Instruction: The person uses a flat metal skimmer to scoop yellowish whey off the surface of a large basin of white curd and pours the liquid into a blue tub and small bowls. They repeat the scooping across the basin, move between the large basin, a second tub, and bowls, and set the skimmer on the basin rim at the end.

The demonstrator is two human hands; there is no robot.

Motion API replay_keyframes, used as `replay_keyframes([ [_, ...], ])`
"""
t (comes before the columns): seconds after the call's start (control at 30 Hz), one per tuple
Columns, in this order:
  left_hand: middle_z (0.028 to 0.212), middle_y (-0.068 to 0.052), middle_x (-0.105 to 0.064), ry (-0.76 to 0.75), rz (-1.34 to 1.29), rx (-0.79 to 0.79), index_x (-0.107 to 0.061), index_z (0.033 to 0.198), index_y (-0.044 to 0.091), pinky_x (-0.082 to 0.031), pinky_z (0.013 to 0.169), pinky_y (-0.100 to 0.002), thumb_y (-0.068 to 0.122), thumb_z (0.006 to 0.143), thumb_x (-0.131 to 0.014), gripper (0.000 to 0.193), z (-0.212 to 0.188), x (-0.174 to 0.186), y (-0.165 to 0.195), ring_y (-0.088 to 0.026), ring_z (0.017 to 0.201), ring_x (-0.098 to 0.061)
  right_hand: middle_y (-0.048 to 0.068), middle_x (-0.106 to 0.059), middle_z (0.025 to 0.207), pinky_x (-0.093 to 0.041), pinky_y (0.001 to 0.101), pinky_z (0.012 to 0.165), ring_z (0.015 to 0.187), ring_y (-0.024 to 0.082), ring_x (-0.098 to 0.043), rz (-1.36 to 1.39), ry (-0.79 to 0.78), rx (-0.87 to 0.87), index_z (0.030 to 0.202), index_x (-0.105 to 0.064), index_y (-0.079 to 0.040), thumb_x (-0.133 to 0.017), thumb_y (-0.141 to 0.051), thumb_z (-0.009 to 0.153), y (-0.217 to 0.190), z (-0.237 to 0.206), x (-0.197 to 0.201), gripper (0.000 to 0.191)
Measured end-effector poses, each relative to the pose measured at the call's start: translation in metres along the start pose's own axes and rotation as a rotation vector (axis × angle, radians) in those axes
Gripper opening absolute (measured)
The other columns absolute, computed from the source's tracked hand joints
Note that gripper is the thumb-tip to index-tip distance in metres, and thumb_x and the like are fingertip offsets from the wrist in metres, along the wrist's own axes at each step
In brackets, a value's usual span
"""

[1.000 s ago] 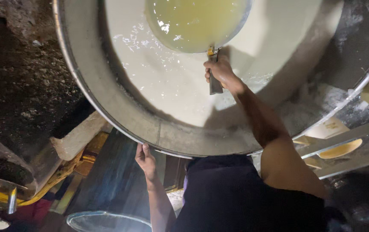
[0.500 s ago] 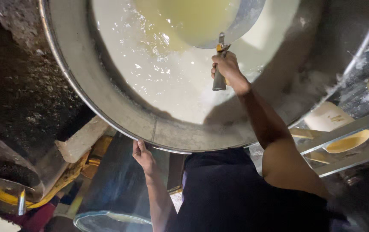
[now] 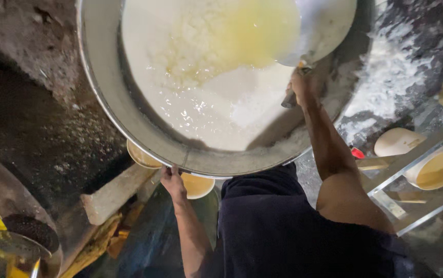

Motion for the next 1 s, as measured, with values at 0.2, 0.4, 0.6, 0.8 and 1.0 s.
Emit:
replay_keyframes([
  [0.2,0.092,0.0,-0.066,-0.073,-0.038,0.047,-0.062,0.124,0.003,-0.053,0.064,-0.026,0.001,0.098,-0.057,0.026,0.01,-0.005,0.003,-0.009,0.073,-0.062,0.019,-0.058,0.099,-0.052,0.0381,0.072,0.079,0.031,-0.06,-0.336,0.557,0.669,0.128,-0.039,0.003,-0.065,-0.013,0.099,-0.039,-0.079,0.058,0.042],
  [0.4,0.092,-0.005,-0.064,-0.193,-0.128,-0.069,-0.062,0.134,-0.001,-0.049,0.064,-0.028,0.003,0.102,-0.061,0.032,0.011,-0.011,0.009,-0.012,0.075,-0.058,0.026,-0.059,0.112,-0.05,0.0382,0.083,0.091,0.038,-0.062,0.043,0.127,0.91,0.149,-0.028,0.005,-0.067,-0.017,0.098,-0.094,-0.188,0.061,0.068],
  [0.6,0.093,0.0,-0.067,-0.157,-0.151,0.006,-0.057,0.134,0.007,-0.056,0.066,-0.029,0.007,0.097,-0.059,0.037,0.002,-0.011,0.028,-0.011,0.078,-0.064,0.026,-0.062,0.129,-0.05,0.047,0.103,0.119,0.042,-0.062,-0.386,0.199,1.454,0.142,-0.048,0.0,-0.075,-0.012,0.098,-0.119,-0.26,-0.026,0.053],
  [0.8,0.089,-0.003,-0.066,-0.11,-0.054,-0.166,-0.066,0.12,-0.003,-0.05,0.069,-0.027,0.008,0.102,-0.063,0.022,-0.016,-0.007,0.051,-0.011,0.079,-0.059,0.022,-0.072,0.093,-0.056,0.053,0.076,0.087,0.045,-0.071,-0.644,-0.039,1.205,0.123,-0.055,-0.009,-0.077,-0.012,0.085,-0.103,-0.269,-0.141,0.044],
  [1.0,0.085,0.003,-0.062,-0.036,-0.134,-0.214,-0.068,0.124,0.002,-0.045,0.065,-0.024,0.007,0.097,-0.066,0.028,-0.027,-0.009,0.062,-0.006,0.075,-0.053,0.026,-0.073,0.097,-0.056,0.0546,0.085,0.093,0.046,-0.07,-0.902,-0.101,1.048,0.124,-0.054,-0.006,-0.075,-0.015,0.082,-0.1,-0.291,-0.223,0.047],
])
Point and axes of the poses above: each hand's wrist, its own z-axis towards the middle knuckle, its own x-axis out of the back of the hand, y = z × x, the point moved 3 cm from there along z, towards the middle knuckle
